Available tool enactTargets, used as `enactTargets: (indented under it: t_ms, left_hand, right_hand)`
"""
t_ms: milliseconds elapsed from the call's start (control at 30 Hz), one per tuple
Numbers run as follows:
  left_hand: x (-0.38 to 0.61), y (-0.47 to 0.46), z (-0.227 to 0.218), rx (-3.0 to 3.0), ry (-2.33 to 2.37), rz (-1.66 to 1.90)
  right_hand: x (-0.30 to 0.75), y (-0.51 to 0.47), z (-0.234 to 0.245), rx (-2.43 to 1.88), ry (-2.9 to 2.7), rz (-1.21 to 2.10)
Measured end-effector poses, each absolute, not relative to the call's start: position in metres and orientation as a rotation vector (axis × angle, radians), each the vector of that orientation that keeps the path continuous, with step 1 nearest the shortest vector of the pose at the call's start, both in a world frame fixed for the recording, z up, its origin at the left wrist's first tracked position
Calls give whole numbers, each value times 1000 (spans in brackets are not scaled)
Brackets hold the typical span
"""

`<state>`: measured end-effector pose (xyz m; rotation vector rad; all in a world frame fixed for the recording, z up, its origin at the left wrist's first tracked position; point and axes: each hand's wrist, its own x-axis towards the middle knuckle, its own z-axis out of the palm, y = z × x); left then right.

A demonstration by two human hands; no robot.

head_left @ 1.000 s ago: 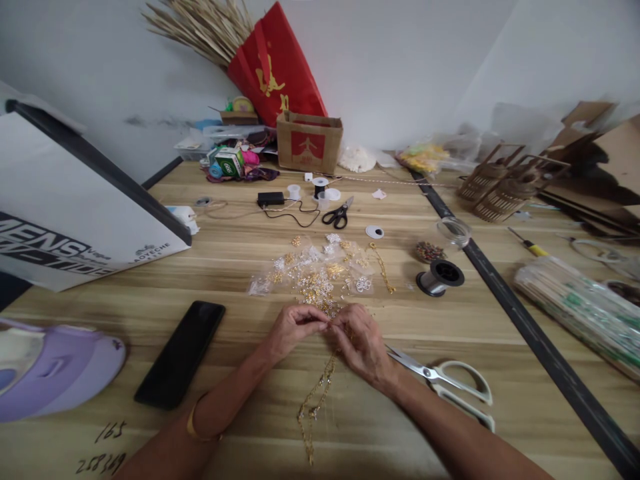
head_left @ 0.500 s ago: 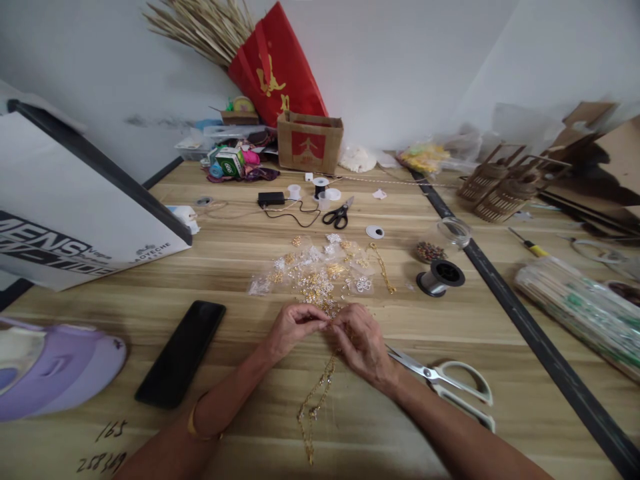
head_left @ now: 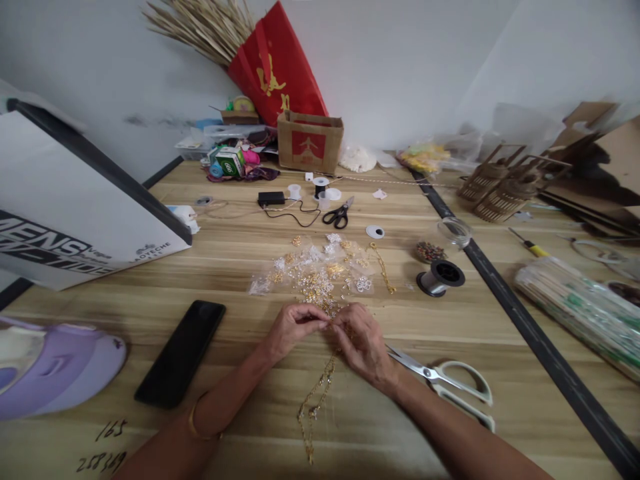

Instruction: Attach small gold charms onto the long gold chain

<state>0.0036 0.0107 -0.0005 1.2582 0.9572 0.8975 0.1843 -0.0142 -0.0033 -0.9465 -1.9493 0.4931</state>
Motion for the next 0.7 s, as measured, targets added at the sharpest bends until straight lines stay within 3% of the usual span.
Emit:
enactTargets:
  t_ms: [700]
  left_hand:
    - [4, 10, -1, 1260, 924, 913]
  right_hand:
    - [184, -14, -3, -943, -1961, 485]
